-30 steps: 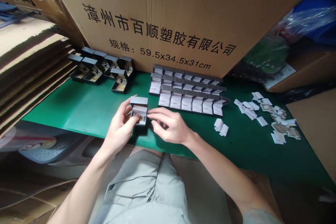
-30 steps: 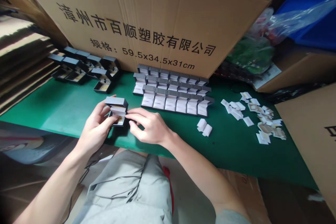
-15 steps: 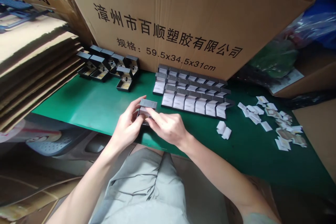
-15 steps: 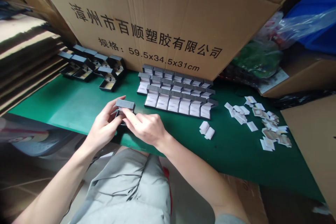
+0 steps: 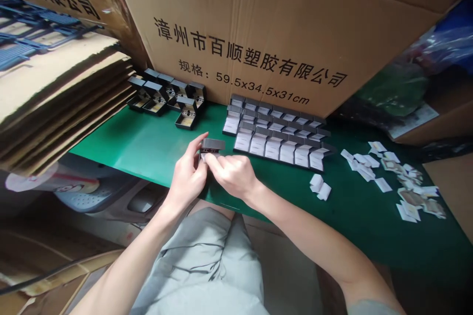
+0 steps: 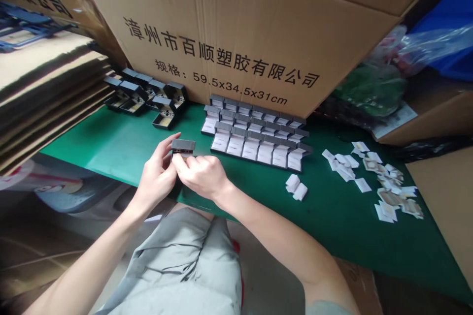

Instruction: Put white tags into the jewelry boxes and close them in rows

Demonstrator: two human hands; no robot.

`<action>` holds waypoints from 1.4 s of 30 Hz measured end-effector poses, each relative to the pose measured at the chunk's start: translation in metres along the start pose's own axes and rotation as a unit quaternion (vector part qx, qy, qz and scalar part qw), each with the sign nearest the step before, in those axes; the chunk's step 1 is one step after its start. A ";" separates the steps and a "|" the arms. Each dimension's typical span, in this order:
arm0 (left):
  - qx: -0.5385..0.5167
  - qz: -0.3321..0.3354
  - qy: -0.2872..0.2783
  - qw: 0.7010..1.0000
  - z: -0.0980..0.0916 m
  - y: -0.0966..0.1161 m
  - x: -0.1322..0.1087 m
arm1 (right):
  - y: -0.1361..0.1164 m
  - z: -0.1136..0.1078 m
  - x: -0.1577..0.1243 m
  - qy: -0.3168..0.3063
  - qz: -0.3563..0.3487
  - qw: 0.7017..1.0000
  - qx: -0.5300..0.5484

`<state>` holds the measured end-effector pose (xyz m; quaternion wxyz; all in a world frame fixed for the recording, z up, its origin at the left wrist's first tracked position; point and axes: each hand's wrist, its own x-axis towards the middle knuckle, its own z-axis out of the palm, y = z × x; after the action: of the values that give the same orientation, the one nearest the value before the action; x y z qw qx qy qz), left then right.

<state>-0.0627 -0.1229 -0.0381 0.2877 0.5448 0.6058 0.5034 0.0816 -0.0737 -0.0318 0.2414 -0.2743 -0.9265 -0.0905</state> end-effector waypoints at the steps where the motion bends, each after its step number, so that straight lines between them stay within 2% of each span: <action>1: 0.002 0.001 0.001 1.000 0.000 0.000 0.000 | 0.002 0.001 0.000 -0.002 -0.002 1.000 0.010; 5: 0.009 0.005 0.003 1.000 0.001 -0.001 0.000 | 0.007 0.005 -0.003 0.008 -0.008 0.999 0.040; 13: -0.005 -0.005 0.006 1.000 0.000 0.000 -0.001 | 0.010 0.008 -0.009 0.109 -0.049 0.993 0.014; 18: -0.008 -0.002 0.006 1.000 -0.001 0.001 -0.002 | 0.009 0.010 -0.012 0.100 -0.057 0.993 0.033; 21: -0.009 0.003 0.006 1.000 -0.001 -0.001 -0.002 | 0.008 0.012 -0.012 0.118 -0.057 0.991 0.036; 24: -0.003 0.008 0.002 1.000 -0.001 -0.002 -0.002 | 0.007 0.013 -0.011 0.141 -0.042 0.988 0.036; 29: 0.031 0.009 0.003 0.999 -0.001 -0.001 -0.003 | 0.005 0.013 -0.010 0.137 -0.024 0.990 0.036; 32: 0.021 0.006 0.003 1.000 0.000 0.000 -0.002 | 0.004 0.013 -0.011 0.103 -0.015 0.994 0.045; 36: -0.032 -0.021 -0.005 0.999 0.000 0.000 0.001 | 0.003 0.012 -0.012 0.068 0.046 0.994 0.075; 42: -0.109 -0.058 -0.011 0.992 -0.002 0.000 0.005 | 0.004 0.008 -0.010 0.136 0.123 0.970 0.161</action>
<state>-0.0652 -0.1191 -0.0363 0.3810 0.4798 0.5747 0.5425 0.0881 -0.0733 -0.0436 0.4156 -0.3284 -0.8465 0.0536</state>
